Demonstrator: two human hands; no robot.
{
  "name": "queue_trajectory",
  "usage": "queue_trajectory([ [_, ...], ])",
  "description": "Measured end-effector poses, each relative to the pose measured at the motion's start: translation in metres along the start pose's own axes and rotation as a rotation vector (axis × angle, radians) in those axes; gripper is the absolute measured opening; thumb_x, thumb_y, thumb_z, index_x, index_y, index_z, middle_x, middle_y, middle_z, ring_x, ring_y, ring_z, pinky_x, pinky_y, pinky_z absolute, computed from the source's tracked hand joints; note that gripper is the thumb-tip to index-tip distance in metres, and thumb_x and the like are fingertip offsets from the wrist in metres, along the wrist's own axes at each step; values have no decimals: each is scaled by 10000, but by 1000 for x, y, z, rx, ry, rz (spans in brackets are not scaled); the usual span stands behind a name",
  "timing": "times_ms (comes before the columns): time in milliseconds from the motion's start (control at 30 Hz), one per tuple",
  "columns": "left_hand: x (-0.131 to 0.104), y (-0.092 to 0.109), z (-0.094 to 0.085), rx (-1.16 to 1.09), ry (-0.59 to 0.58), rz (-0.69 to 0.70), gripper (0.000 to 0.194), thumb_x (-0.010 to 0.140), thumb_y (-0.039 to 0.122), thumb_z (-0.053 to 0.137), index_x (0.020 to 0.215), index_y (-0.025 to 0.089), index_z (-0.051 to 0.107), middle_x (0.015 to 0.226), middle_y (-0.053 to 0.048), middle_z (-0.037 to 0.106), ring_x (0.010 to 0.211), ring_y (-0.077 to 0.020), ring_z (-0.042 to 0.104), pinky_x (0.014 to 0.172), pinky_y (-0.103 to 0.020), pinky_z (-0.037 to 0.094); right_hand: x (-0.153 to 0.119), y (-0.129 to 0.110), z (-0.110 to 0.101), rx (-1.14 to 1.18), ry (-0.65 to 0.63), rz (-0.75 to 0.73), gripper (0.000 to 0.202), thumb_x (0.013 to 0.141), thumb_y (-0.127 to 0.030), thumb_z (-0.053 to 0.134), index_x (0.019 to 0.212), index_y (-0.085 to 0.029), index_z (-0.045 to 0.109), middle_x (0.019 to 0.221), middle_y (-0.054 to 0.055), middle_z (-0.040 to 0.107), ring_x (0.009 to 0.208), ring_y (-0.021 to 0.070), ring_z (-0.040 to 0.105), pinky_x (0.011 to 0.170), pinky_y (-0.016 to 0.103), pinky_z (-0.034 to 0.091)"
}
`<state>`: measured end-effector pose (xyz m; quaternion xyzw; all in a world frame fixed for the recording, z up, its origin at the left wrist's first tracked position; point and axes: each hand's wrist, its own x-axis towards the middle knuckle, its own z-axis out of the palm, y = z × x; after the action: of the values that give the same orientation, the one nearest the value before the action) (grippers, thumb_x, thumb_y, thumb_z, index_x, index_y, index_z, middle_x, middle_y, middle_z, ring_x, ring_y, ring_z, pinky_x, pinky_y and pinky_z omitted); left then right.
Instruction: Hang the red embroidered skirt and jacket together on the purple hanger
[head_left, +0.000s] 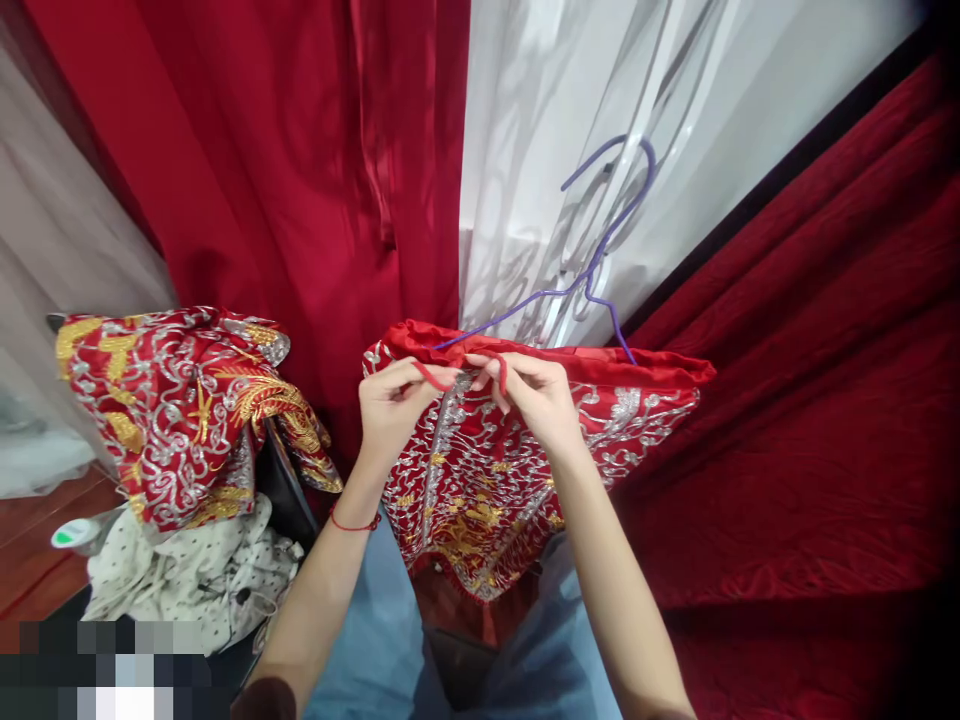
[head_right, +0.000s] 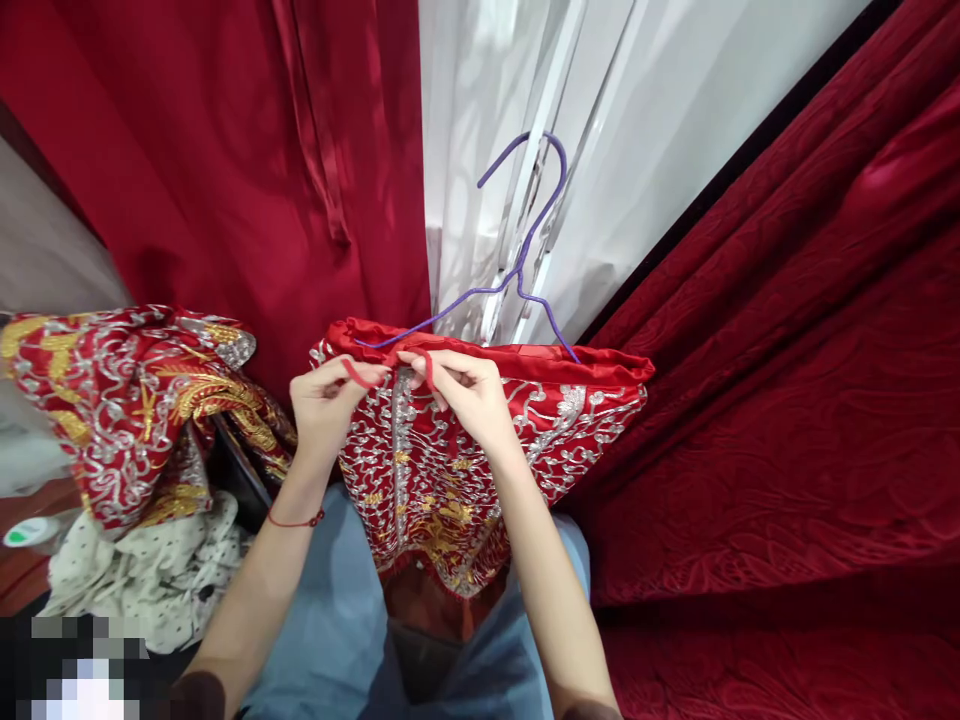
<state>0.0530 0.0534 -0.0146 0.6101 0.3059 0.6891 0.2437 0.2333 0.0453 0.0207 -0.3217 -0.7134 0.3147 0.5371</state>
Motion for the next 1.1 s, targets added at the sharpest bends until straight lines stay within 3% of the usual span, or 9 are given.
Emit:
queue_trajectory([
  [67,-1,1,-4,0,-208,-61,167,764,348,787,739,184,774,706,-20,648,588,-93,480,521,-216,368,0,2,-1,-74,-24,-103,248,920,-433,640,971,-249,799,804,31,639,687,134,551,626,282,482],
  [133,1,3,-11,35,-335,-112,205,729,363,814,750,166,759,689,-2,588,574,-81,441,509,-207,347,0,3,-4,-175,-110,-232,180,923,-362,652,988,-269,791,907,38,608,775,141,572,672,296,498],
  [267,8,10,-23,187,-532,-140,212,768,351,772,741,153,700,712,15,521,617,-85,435,560,-210,372,-2,5,-6,-417,-247,-413,184,966,-301,593,997,-271,772,1000,45,535,791,124,546,667,293,486],
  [400,12,6,-29,143,-635,-206,247,789,388,755,810,149,698,738,3,557,652,-103,466,612,-234,426,-4,7,1,-755,-206,-505,228,1001,-318,523,1043,-244,735,1090,70,530,762,111,526,564,251,428],
  [633,11,-4,-25,-65,-550,-314,363,780,501,741,767,140,703,731,-29,646,709,-144,588,681,-269,507,-3,9,19,-1076,-121,-518,281,1041,-299,382,1100,-179,629,1067,94,611,741,113,586,509,221,401],
  [733,9,-1,-19,-73,-455,-288,315,814,467,705,770,156,682,787,-33,668,721,-133,600,694,-253,502,-1,8,23,-1070,-90,-453,267,1031,-249,363,1114,-168,604,1124,119,627,813,143,625,567,238,458],
  [833,8,1,-14,-62,-326,-271,239,901,430,600,882,193,602,727,9,627,614,-97,554,599,-212,446,0,4,25,-984,-47,-381,243,1010,-227,382,1130,-165,584,1180,130,617,857,166,637,596,261,489],
  [933,10,-2,-15,111,-198,-161,153,970,358,491,911,217,494,686,28,593,609,-101,568,601,-210,421,-1,1,17,-963,-2,-350,209,986,-235,422,1089,-168,591,1187,130,612,859,175,636,601,272,485],
  [1100,18,-18,-28,570,-94,10,84,934,243,515,876,210,464,695,18,574,585,-114,550,621,-243,398,-5,1,-9,-1086,-38,-284,186,968,-248,442,1019,-176,607,1019,89,648,709,143,587,526,259,359],
])
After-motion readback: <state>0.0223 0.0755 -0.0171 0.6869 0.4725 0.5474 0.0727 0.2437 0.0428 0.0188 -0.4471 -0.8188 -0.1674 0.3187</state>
